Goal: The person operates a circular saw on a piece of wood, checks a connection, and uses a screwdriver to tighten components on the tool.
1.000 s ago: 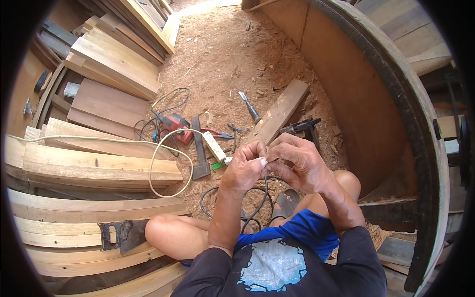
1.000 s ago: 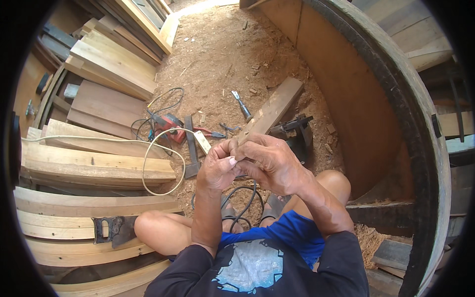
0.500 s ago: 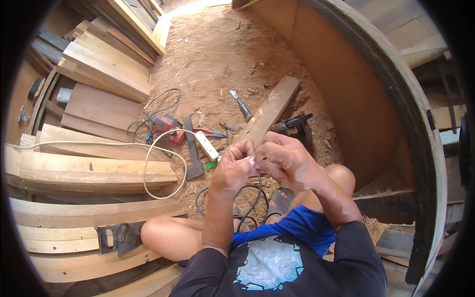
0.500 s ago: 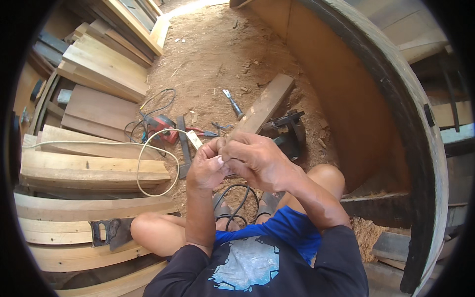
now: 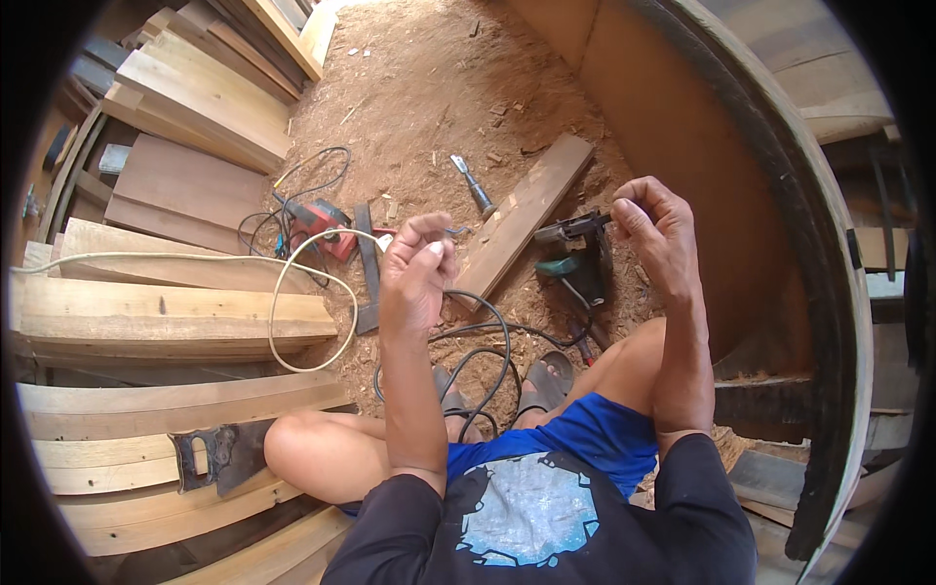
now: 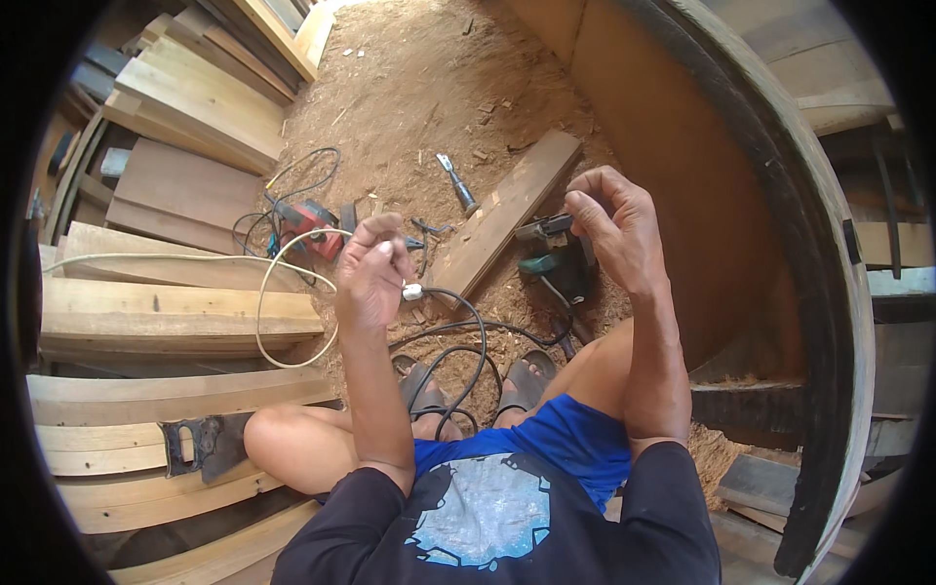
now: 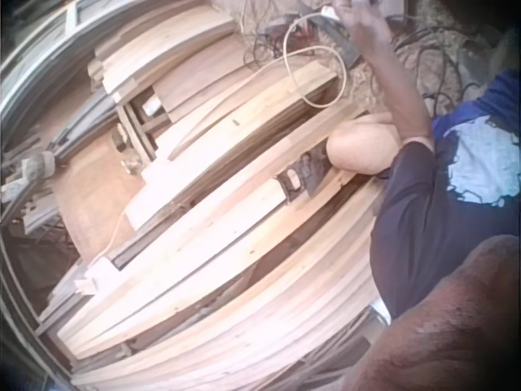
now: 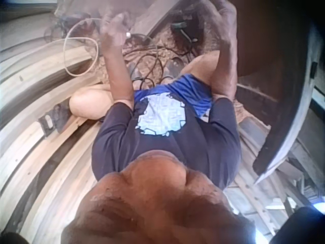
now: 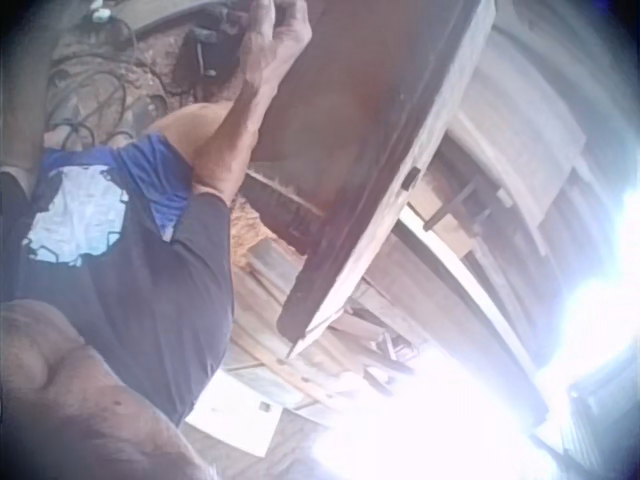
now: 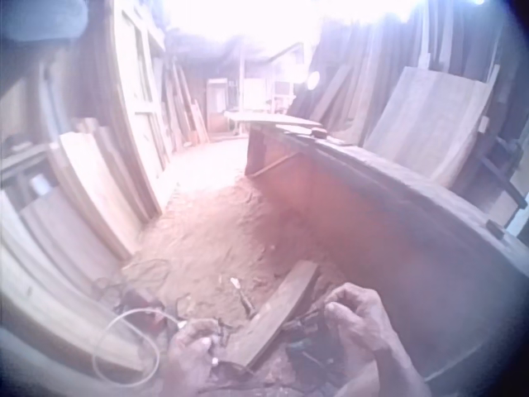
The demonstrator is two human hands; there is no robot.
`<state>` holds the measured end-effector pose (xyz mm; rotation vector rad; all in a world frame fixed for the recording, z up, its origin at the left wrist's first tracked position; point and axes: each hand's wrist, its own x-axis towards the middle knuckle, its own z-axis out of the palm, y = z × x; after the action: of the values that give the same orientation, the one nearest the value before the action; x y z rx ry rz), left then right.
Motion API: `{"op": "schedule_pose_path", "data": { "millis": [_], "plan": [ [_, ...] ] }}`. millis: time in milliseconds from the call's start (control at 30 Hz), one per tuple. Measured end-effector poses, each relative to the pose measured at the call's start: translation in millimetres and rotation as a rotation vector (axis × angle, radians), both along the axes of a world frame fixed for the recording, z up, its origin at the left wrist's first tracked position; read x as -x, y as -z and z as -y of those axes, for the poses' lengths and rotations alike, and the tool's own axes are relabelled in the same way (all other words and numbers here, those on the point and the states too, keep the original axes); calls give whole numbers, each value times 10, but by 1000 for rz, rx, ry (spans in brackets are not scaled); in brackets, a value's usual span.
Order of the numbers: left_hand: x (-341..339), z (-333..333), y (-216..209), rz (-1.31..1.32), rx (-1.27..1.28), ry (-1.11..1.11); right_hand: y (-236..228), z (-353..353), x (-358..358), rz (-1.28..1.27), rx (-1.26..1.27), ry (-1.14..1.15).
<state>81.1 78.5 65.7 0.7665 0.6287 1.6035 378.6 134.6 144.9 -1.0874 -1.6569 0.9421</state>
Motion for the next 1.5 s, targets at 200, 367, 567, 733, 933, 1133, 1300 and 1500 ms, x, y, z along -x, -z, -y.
{"op": "schedule_pose_path", "data": {
  "millis": [200, 367, 567, 733, 933, 1133, 1300, 1500],
  "plan": [
    [-68, -287, 670, -1245, 96, 407, 559, -70, 278, 595, 56, -394],
    [-727, -142, 1523, -1834, 372, 811, 1283, -3, 561, 1232, 258, -532],
    [-868, 265, 2710, -1599, 713, 708, 1674, -127, 542, 1286, 342, -560],
    [-366, -417, 1776, -1765, 435, 864, 1583, -219, 547, 1279, 317, -525],
    [819, -964, 924, -1502, 664, 641, 1475, -455, 560, 1276, 222, -474],
    [1174, -1111, 1143, -765, 535, 152, 1776, -403, 735, 1247, 126, -547],
    [1269, -1343, 332, -787, 471, -217, 2317, -476, 659, 1346, -11, -495],
    [2301, -1302, 913, -1672, 752, -318, 2645, -691, 601, 1447, 88, -392]
  ]
}}
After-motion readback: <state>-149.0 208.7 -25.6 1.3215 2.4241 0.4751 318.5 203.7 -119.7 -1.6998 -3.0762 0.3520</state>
